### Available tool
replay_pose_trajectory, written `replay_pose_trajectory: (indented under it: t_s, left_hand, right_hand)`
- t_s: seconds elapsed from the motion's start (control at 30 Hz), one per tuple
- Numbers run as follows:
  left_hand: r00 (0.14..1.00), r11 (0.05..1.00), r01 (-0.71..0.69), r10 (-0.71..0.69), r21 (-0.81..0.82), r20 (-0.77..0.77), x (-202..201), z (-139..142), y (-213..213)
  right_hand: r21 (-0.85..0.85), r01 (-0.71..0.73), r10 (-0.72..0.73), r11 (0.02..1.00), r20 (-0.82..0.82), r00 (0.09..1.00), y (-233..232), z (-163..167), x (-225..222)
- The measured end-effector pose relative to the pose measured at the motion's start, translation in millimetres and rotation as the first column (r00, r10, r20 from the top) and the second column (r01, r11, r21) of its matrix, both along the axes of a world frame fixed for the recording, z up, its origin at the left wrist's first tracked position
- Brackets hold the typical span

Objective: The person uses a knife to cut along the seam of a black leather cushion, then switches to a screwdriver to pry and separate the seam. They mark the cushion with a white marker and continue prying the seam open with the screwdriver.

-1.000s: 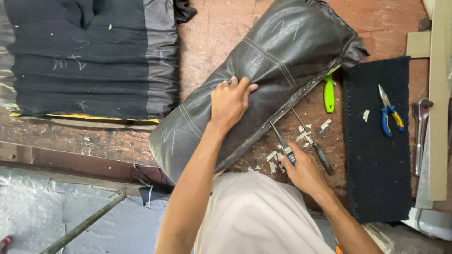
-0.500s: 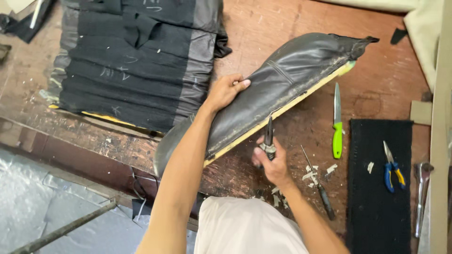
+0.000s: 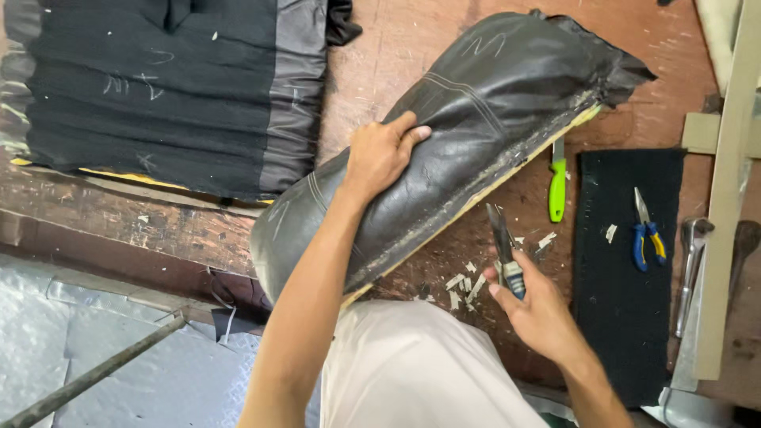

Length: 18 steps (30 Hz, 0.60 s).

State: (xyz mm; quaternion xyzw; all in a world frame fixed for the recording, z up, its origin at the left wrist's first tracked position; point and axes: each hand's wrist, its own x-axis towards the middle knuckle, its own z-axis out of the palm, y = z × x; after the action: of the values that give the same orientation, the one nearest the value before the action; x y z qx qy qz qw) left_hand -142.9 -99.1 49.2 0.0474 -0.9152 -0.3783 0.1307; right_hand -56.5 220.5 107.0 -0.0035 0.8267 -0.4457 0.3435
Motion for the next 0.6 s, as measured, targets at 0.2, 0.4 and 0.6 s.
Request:
replay_pose_trajectory:
  t_s: [0.2,0.4,0.6]
  left_hand:
    - [0.996,0.998,0.015,-0.02,-0.064,-0.084,6.1,0.2,13.3]
    - [0.993,0.993,0.011,-0.025,-0.121,-0.113,13.4,-5.9,23.8]
    - [0.992,0.985,0.011,-0.033,-0.175,-0.123,18.4,-4.8,35.4]
  right_hand:
    - [0.237,-0.154,0.157,0.959,0.006,0.988,-16.4,12.9,-20.7]
    - [0.264,-0.238,0.205,0.935,0.146,0.968,-13.4,7.8,-25.9]
    - [0.271,-0.268,0.19,0.924,0.284,0.94,-5.7,-3.9,-44.6]
